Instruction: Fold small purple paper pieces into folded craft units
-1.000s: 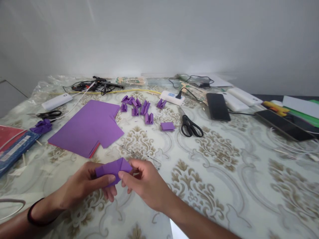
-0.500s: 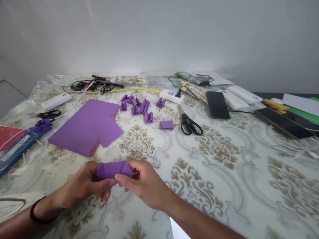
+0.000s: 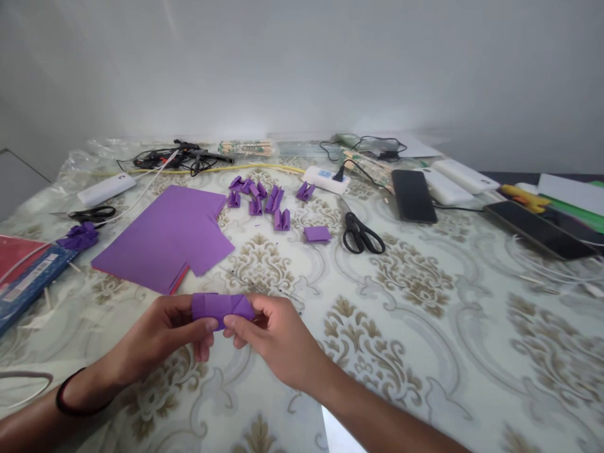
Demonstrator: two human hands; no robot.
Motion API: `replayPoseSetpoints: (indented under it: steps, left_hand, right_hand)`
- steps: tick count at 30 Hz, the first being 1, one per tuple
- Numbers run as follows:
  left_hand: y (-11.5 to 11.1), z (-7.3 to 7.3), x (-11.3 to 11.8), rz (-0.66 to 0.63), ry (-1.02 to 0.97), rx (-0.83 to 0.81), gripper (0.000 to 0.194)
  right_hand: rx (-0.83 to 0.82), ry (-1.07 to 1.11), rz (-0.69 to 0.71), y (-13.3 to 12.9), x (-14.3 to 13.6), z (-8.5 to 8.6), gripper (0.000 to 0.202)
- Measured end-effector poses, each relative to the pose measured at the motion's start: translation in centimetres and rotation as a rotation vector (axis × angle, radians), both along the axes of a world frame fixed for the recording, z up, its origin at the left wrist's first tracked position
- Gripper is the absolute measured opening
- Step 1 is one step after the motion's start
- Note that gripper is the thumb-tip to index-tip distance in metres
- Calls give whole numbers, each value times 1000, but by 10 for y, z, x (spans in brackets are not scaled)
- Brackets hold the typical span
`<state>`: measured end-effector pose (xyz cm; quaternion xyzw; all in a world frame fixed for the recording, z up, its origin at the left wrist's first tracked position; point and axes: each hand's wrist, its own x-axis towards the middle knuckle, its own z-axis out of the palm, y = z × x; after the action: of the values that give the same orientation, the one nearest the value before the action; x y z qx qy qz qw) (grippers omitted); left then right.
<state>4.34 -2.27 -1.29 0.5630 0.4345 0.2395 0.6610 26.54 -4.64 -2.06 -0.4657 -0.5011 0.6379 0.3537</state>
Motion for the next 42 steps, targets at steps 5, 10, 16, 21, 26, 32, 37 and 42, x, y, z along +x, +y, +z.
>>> replayPoseSetpoints:
  steps: [5, 10, 16, 21, 26, 32, 37, 42]
  left_hand:
    - [-2, -2, -1, -7, -5, -26, 27]
    - [-1, -3, -1, -6, -16, -23, 26]
    - [-1, -7, -2, -6, -17, -55, 27]
    - [0, -6, 1, 1, -65, -120, 27]
    - [0, -4, 1, -16, -57, -119, 32]
    - [-8, -1, -1, -9, 117, 53, 33]
    - [-12, 5, 4, -17, 262, 256, 28]
    - [-12, 7, 5, -23, 258, 290, 28]
  right_hand:
    - [2, -7, -12, 0, 0, -2, 25]
    - [20, 5, -7, 0, 1, -4, 25]
    - [22, 10, -2, 0, 0, -4, 26]
    - [29, 7, 6, -2, 1, -6, 27]
    - [51, 22, 7, -1, 0, -5, 27]
    - [130, -69, -29, -1, -1, 4, 27]
    - [238, -107, -79, -1, -1, 6, 25]
    - [322, -59, -92, -1, -1, 6, 27]
